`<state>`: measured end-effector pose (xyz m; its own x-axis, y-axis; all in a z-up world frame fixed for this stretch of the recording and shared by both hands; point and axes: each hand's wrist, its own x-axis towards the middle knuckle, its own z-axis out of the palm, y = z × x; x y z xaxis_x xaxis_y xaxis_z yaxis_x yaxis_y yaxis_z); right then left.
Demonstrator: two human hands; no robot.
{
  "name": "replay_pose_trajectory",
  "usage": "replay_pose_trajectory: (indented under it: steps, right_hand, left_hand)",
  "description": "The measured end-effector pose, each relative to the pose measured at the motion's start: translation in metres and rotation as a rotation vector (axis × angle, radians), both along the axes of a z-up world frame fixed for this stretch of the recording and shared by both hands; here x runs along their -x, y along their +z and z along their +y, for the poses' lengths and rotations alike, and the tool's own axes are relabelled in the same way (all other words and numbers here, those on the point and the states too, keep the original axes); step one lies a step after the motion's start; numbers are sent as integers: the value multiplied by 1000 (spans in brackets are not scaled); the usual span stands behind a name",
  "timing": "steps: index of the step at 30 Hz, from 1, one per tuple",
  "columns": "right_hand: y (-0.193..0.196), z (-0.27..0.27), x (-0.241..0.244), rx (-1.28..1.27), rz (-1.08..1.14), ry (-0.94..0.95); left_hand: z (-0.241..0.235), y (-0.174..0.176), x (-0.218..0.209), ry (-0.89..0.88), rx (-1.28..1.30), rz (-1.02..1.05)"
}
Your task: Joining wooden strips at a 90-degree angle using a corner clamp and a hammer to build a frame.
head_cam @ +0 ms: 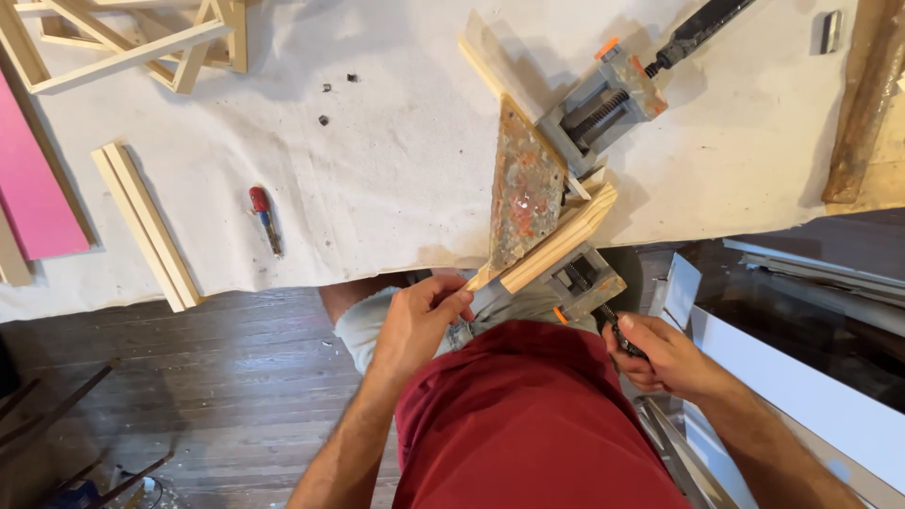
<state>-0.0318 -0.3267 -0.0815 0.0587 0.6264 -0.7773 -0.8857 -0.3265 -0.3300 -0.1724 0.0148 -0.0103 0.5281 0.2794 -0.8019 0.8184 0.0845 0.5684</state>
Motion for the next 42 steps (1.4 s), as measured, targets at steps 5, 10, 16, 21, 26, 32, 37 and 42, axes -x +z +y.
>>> replay_pose_trajectory:
  steps: [5,10,16,21,26,32,37,42]
  right_hand:
    - [8,4,-3,69,-310,191]
    - [27,16,-10,153,-335,331]
    - [43,24,-14,206,-301,390]
    - [46,27,-17,483,-724,777]
    - [69,53,-23,607,-778,948]
    - [77,60,-21,598,-729,1008]
    - [73,56,-17,583,-759,1020]
    - [59,39,-12,523,-885,998]
  left_hand:
    - [-4,-3,0,83,-33,-61]
    - [-6,-5,-4,117,23,-12]
    - [-7,-7,-4,169,91,34]
    - [-11,7,-9,185,109,-60]
    - [-6,16,-21,169,49,29]
    - [-8,12,-16,221,60,-20]
    - [-9,14,-19,250,66,5]
    - [-13,8,-24,227,58,-6]
